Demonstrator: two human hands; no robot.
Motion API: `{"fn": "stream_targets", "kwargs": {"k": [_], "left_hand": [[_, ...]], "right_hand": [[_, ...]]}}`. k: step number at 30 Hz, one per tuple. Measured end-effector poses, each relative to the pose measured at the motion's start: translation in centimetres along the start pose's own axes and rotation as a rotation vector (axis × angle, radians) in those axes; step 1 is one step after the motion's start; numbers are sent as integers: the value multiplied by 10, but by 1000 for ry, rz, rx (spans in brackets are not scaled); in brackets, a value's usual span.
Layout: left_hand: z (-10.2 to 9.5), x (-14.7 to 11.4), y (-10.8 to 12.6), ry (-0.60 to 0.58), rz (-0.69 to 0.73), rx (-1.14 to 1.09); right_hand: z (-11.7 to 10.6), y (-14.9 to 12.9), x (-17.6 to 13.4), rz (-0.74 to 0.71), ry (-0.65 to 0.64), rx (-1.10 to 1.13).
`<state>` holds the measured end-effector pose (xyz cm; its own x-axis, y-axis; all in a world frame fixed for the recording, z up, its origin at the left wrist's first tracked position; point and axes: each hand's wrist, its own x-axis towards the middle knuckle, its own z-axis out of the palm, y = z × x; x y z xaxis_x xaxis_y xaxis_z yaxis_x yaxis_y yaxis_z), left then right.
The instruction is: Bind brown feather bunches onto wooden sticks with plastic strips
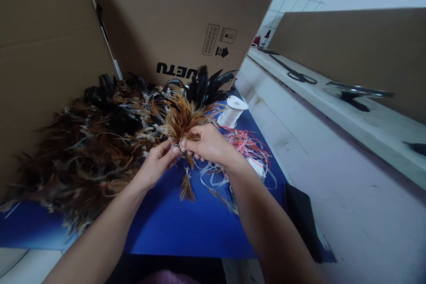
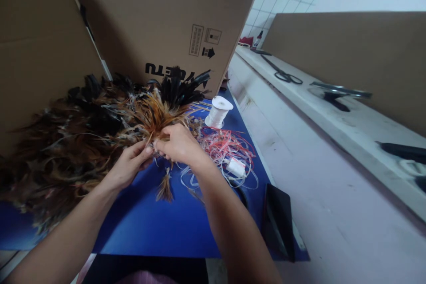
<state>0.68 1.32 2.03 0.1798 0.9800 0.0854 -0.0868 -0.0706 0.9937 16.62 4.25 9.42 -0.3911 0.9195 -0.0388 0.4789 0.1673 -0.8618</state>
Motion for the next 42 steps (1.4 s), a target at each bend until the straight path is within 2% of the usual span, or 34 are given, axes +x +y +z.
{"fn": "stream_targets", "kwargs": {"k": [4, 7, 10, 14, 17, 19, 21, 23, 25, 29, 35, 42], "left_hand": [[0, 0, -1, 3, -16, 27], [0, 1, -2, 6, -2, 35], [1, 1, -3, 12, -15, -9], [1, 1, -1, 41, -71, -113], [2, 1, 1, 49, -81, -187], [2, 2, 2, 62, -78, -229], [1, 3, 3, 98, -71, -263], [0, 3, 4, 140, -47, -292], [-3, 4, 6, 182, -3, -318], [-10, 7, 12, 298, 119, -375], [-15, 10, 17, 417, 174, -430], [-17, 12, 16, 447, 204, -434]], "right_hand": [[3, -2, 2, 60, -18, 4], [8, -2, 4, 39, 32, -6], [11, -1, 3, 9, 112, 84], [5, -6, -9, -109, 265, 265], [-3, -8, -19, -198, 432, 380], [-6, -2, -23, -219, 566, 429], [-6, 11, -20, -185, 645, 438], [-1, 29, -13, -109, 607, 394], [6, 46, -2, -57, 491, 281], [21, 64, 24, -74, 349, -64], [33, 57, 61, -19, 258, -535], [47, 44, 80, -137, 44, -660]]}}
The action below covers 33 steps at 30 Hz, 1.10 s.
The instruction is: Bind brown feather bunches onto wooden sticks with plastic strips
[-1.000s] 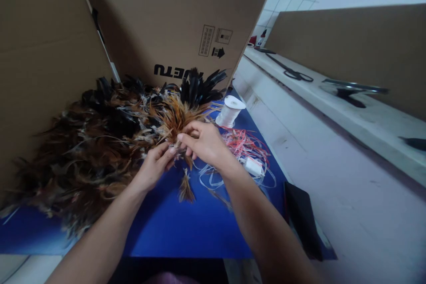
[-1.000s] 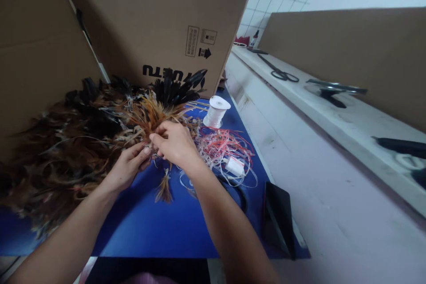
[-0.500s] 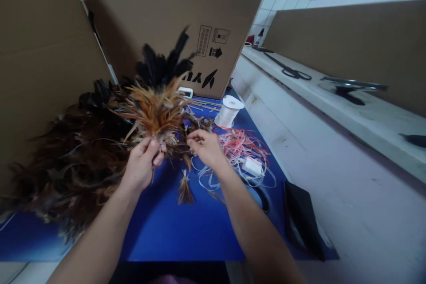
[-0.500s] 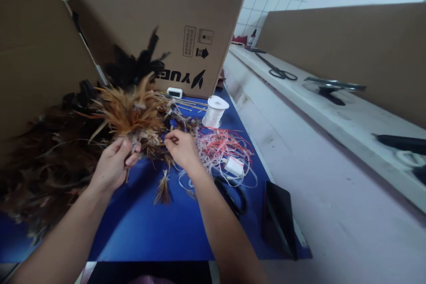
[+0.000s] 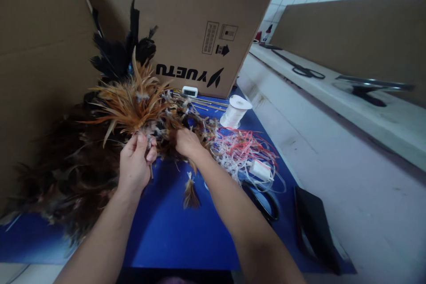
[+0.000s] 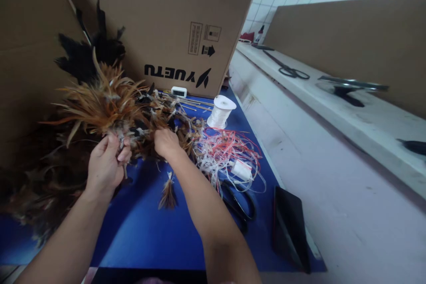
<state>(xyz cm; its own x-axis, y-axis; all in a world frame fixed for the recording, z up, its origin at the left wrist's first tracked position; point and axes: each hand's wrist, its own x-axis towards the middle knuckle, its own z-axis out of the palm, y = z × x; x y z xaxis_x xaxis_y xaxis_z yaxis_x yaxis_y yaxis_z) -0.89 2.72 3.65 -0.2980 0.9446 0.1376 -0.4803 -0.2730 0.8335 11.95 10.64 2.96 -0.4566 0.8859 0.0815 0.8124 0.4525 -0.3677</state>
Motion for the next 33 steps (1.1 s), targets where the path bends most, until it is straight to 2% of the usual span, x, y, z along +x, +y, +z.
{"fn": "stream_targets", "kwargs": {"k": [5, 7, 9, 11, 14, 17, 19, 21, 26, 33], "left_hand": [[-1, 2, -1, 1, -17, -3], [-2, 3, -2, 7, -23, -16], [-2, 3, -3, 9, -30, -27], [-3, 4, -5, -1, -41, -37], [-4, 3, -7, -29, -49, -39], [-3, 1, -10, -53, -77, -41], [-2, -1, -12, -79, -114, -41], [-2, -3, -13, -117, -157, -25], [0, -8, -16, -200, -271, 31], [3, -13, -15, -240, -348, 38]], "right_hand": [[5, 1, -2, -110, -49, -28], [3, 6, -5, -112, -21, -30], [-2, 12, -10, -121, 65, 33], [-9, 19, -15, -111, 196, 192], [-19, 24, -24, -10, 334, 582], [-28, 19, -37, 108, 371, 912], [-32, 12, -48, 117, 355, 1010], [-36, 3, -58, 51, 316, 1039], [-36, -12, -71, -180, 287, 949], [-33, -11, -64, -242, 304, 840]]}}
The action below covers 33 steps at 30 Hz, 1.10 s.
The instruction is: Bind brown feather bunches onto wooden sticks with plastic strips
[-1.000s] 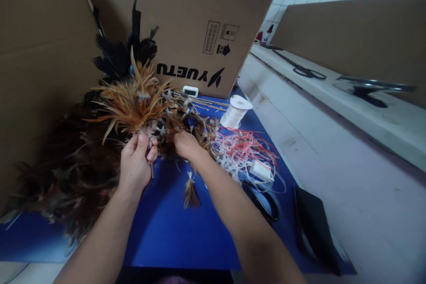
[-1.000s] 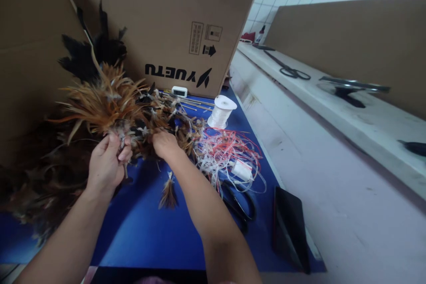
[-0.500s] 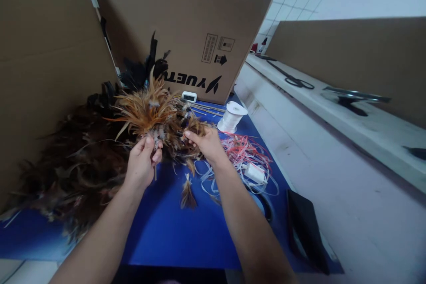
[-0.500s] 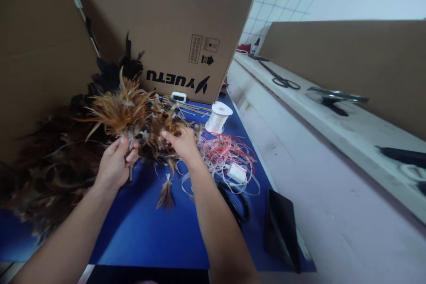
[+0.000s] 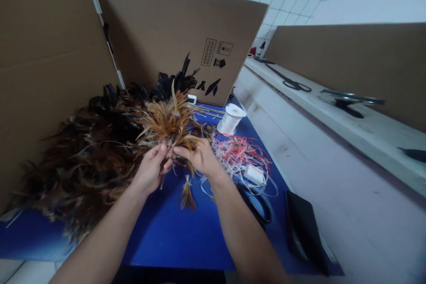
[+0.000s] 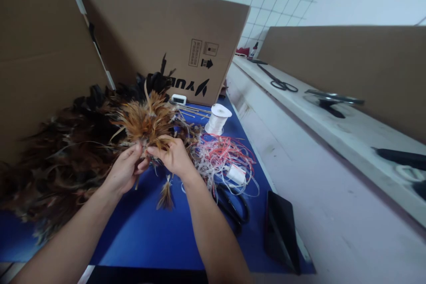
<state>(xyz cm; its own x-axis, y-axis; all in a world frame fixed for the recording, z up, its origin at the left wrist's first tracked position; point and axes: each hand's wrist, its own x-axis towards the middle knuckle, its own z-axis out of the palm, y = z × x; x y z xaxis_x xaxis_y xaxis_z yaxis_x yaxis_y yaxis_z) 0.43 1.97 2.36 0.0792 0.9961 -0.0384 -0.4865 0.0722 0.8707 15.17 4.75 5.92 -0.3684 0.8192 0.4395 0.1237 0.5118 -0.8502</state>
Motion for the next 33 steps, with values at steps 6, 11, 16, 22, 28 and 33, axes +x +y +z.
{"fn": "stream_targets", "kwargs": {"k": [6, 11, 16, 22, 28, 33], "left_hand": [[0, -1, -1, -46, -33, 24], [-1, -1, -1, -65, -63, 37], [-3, 1, -1, -89, -100, 7], [-6, 2, -1, -99, -147, 9], [-4, 2, -1, -93, -137, -15], [-5, 2, -1, -99, -126, -26]], "right_hand": [[-2, 15, -2, -23, -9, -41], [-4, 18, -2, -72, 8, -214], [-4, 10, -3, -59, 20, -279], [-2, 13, -5, -55, 46, -286], [2, 14, -10, 47, 107, -202], [4, 19, -16, 179, 157, -47]]}}
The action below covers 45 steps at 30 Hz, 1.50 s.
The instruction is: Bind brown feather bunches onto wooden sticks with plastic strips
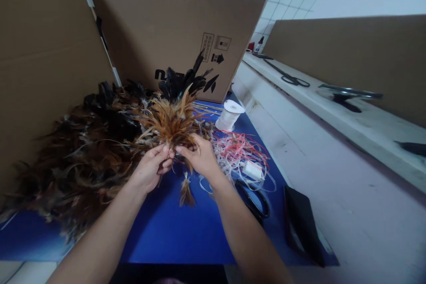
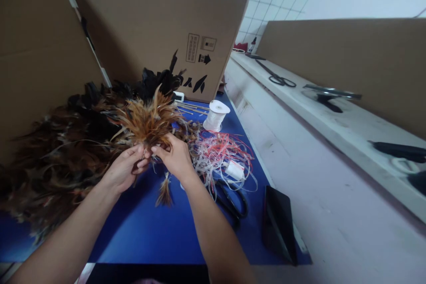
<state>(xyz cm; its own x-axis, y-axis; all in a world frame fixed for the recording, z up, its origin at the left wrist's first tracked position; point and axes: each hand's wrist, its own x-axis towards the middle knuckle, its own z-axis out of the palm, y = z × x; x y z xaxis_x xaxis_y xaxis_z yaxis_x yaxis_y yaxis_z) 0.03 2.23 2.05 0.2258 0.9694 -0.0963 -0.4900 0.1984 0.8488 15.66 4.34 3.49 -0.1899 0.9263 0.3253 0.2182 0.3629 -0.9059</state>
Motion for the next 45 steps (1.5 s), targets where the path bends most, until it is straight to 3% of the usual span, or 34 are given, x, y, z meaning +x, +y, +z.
{"fn": "stream_targets", "kwargs": {"k": [5, 9, 14, 19, 24, 31, 36, 45], "left_hand": [[-3, 2, -1, 5, 87, -40], [-2, 1, 1, 48, 163, -21], [-1, 0, 3, 89, 246, 62], [-1, 2, 1, 126, 245, 106], [1, 2, -4, 157, 228, 210], [1, 1, -10, 197, 272, 461], [2, 2, -13, 175, 325, 579], [1, 2, -19, 106, 384, 670]], "right_hand": [[-10, 4, -16, 158, 27, -112], [-16, 1, -39, 220, -95, -448], [-3, 0, -62, 255, -236, -862], [11, 5, -71, 264, -311, -936], [2, -4, -72, 164, -280, -743], [-27, -64, -61, -18, -210, -352], [-26, -76, -31, -215, -230, -589], [-11, -80, 2, -272, -407, -1142]]}}
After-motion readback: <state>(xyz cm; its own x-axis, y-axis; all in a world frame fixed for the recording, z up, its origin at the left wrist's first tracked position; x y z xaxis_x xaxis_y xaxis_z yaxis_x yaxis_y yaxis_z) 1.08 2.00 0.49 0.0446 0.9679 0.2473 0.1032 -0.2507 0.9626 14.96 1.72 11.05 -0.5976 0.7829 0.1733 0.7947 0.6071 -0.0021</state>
